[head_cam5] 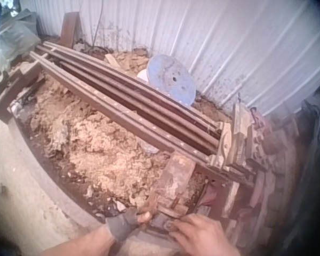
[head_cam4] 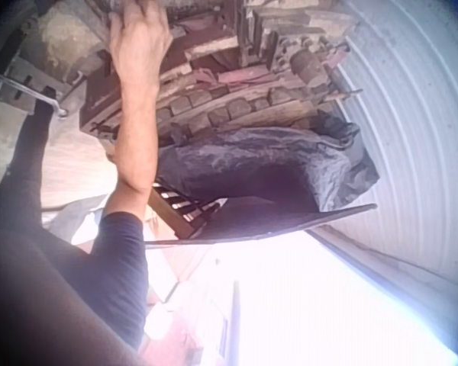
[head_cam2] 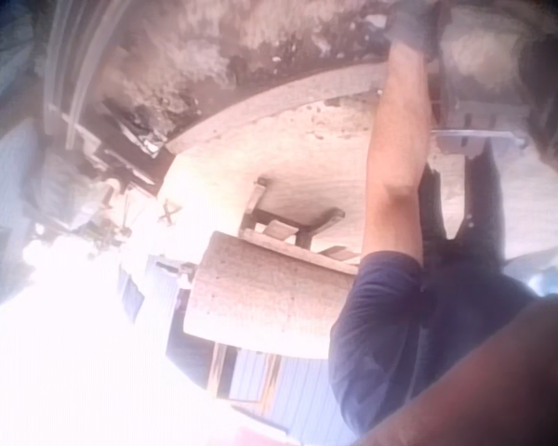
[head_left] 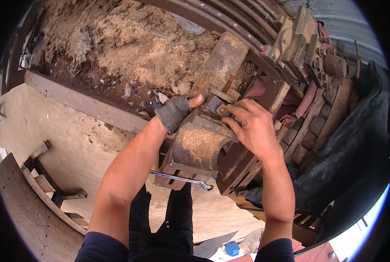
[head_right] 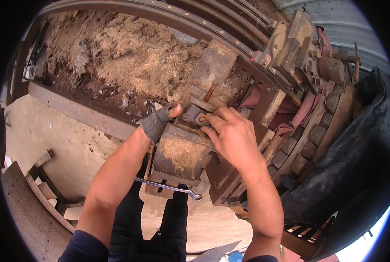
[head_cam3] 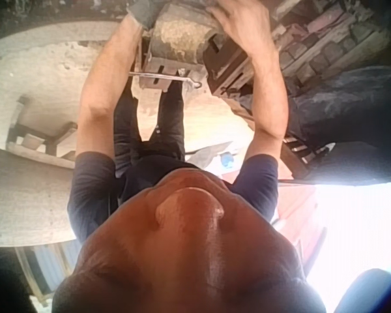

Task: The person uses a cordless impact wrench and a combination wrench to loosen and remove bolts from a metal bracket on a large piece of machinery. They then reposition the bracket and tighten the bolts to secure it in place.

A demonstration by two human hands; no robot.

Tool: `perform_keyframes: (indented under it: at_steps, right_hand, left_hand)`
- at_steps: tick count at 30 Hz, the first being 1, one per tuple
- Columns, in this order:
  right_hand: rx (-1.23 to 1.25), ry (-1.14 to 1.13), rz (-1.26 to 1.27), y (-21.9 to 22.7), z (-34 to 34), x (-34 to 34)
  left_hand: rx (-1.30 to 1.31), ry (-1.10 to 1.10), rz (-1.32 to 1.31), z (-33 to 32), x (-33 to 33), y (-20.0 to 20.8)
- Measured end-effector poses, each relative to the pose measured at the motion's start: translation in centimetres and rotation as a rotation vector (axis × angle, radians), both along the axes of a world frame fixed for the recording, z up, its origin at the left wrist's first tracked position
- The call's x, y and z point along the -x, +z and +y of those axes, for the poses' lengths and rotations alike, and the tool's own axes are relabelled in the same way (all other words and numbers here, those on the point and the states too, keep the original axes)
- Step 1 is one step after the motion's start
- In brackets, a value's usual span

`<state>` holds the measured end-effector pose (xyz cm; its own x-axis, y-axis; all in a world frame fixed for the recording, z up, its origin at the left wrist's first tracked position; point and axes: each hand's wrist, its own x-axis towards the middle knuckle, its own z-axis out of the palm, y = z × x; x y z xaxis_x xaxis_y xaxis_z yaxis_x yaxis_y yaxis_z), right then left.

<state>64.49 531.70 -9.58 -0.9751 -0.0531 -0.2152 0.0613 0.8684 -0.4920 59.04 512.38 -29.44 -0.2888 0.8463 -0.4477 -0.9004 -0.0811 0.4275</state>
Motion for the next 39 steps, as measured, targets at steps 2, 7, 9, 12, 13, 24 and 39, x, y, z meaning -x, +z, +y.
perform_keyframes:
  at_steps: [2,7,9,12,13,24,39]
  right_hand:
    - [0.016,-0.015,-0.005,-0.1,0.0,-0.1]
    - [0.054,-0.042,0.022,-0.7,-0.3,-0.1]
    - [0.066,-0.035,0.064,-0.6,-0.5,0.1]
    - [0.059,-0.056,0.051,-0.7,-0.7,0.2]
    - [0.051,-0.070,0.034,-0.7,-0.6,0.1]
    - [0.120,-0.103,-0.014,-0.8,0.3,-0.5]
    - [0.337,-0.475,-0.071,-1.8,0.4,-1.1]
  left_hand:
    - [0.001,-0.011,-0.008,0.2,0.1,1.2]
    - [-0.040,-0.010,-0.102,-0.3,0.4,2.9]
    - [-0.051,-0.047,-0.114,-0.4,0.9,2.8]
    - [-0.043,-0.053,-0.124,-0.1,1.3,3.6]
    - [-0.038,-0.049,-0.126,0.1,1.4,4.1]
    - [0.029,-0.093,-0.153,0.4,2.2,5.8]
    - [0.028,-0.085,0.045,0.7,2.0,2.8]
